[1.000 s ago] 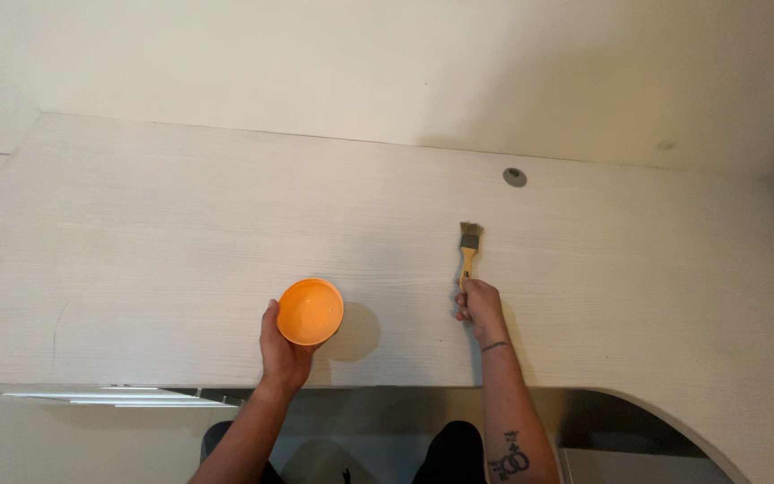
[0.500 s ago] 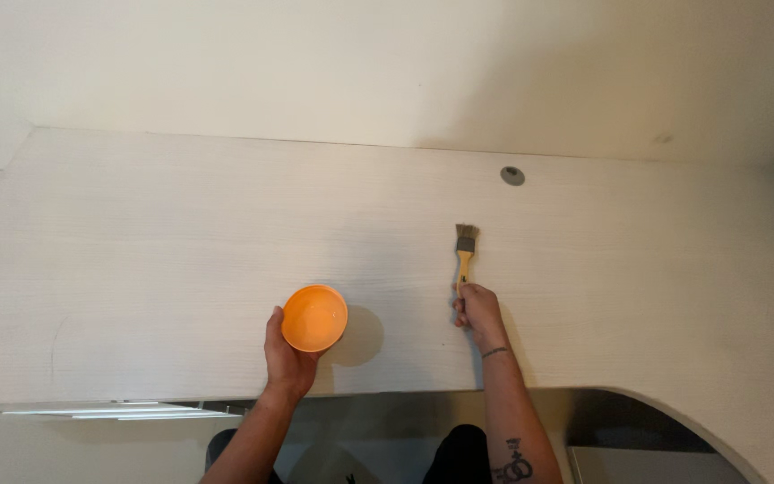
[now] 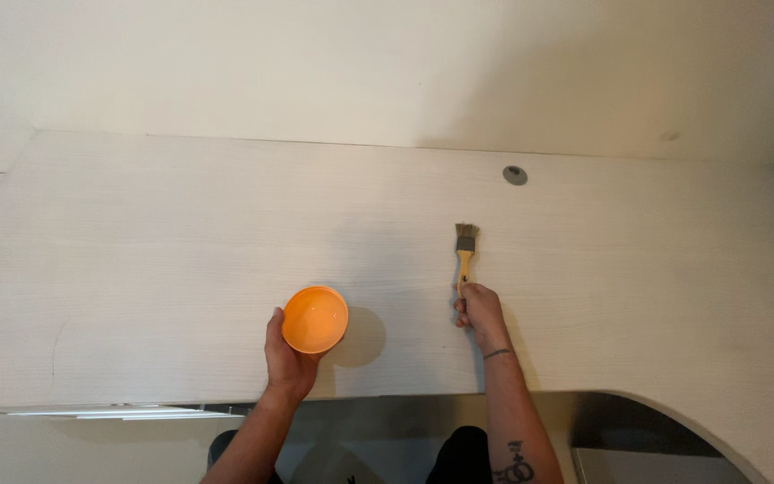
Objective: The person paints the surface of a table by hand using a brush and holding a small container of paint.
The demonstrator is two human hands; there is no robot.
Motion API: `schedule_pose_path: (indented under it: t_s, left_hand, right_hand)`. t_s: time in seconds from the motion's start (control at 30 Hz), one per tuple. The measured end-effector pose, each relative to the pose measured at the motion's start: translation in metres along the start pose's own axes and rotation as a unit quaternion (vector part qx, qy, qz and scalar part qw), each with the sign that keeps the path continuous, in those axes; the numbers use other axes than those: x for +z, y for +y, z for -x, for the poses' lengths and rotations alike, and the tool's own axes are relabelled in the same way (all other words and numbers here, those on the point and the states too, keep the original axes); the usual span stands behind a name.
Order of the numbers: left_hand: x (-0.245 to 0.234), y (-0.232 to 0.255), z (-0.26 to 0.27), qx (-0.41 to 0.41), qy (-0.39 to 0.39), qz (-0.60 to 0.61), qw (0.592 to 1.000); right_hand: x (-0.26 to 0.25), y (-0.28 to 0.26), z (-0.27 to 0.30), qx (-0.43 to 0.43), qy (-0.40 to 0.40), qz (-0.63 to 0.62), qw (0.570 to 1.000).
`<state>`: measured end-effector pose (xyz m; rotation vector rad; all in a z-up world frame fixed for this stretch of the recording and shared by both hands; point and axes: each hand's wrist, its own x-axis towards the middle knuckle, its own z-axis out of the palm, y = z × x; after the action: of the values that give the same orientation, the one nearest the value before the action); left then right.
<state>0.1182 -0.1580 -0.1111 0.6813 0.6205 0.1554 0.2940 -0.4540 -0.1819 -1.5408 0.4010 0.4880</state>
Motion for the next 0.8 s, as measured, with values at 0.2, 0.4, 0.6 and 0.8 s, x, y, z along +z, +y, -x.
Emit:
schedule_pose_path:
  t_s: [0.2,0.4,0.6,0.8]
  left_hand:
    - [-0.002,-0.003,-0.005,0.001,-0.017,0.033,0.999]
    - [0.002,-0.001,-0.005,0.005,-0.023,0.009,1.000]
    - [0.001,0.006,-0.007,0.023,-0.007,0.026,0.999]
    - [-0.008,0.014,-0.013,0.043,-0.009,0.044,0.998]
  right_hand:
    - [-0.003,0.006,-0.009,-0.005,0.013,-0.018,1.000]
    - [0.047,0.002,0.002,0.011,-0.023,0.041,0.999]
    - [0.064,0.001,0.010,0.018,-0.124,0.054,0.991]
    - [0.009,-0.001,-0.059,-0.012,0.058,0.038,0.998]
